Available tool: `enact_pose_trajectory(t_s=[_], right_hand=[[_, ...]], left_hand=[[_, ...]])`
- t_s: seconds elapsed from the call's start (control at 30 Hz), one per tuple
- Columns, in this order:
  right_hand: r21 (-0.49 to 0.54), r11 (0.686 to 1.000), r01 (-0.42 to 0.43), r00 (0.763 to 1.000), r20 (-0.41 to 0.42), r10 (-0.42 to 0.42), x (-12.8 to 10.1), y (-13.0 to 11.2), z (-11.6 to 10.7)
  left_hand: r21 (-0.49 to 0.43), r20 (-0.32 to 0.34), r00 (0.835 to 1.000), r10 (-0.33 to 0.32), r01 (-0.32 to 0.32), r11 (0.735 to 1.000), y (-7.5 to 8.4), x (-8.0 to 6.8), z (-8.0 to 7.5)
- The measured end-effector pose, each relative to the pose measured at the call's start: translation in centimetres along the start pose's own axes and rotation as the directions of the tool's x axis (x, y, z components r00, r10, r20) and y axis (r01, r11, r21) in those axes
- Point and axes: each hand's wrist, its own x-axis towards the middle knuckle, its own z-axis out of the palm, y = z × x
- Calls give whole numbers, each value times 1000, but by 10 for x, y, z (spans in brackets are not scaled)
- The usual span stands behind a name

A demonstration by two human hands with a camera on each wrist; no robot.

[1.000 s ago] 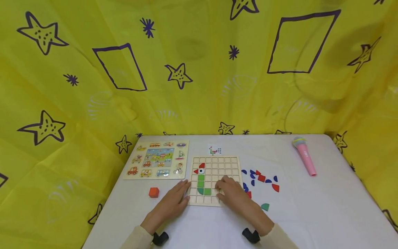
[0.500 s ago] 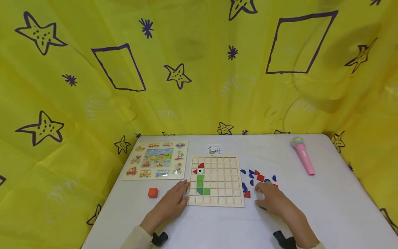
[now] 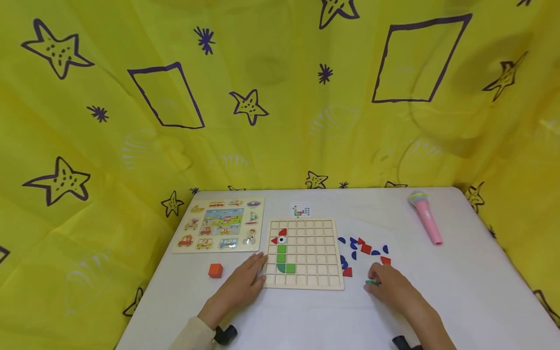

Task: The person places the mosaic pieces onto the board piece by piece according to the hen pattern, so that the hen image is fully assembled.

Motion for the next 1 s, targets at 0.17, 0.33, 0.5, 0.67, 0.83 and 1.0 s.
enact_pose_trajectory(t_s=[0.17, 0.33, 0.5, 0.67, 0.83, 1.0], right_hand=[[8, 1000, -11, 1000, 18, 11, 0, -1, -1], [-50, 998, -41, 999, -15, 41, -1, -2, -1], [-50, 999, -1, 999, -37, -1, -2, -2, 0], [-6, 999, 53, 998, -25, -53, -3, -1, 3], [-15, 999, 32, 999, -40, -32, 1, 0, 3], [-39, 999, 22, 998, -59, -24, 0, 4, 3]], left_hand=[[3, 6, 1000, -7, 7, 1000, -1, 0, 0], [11, 5, 1000, -7, 7, 1000, -2, 1, 0], [10, 8, 1000, -9, 9, 1000, -1, 1, 1], [7, 6, 1000, -17, 17, 1000, 0, 0, 0], [6, 3, 1000, -16, 16, 1000, -1, 0, 1], [15, 7, 1000, -20, 19, 1000, -1, 1, 1]])
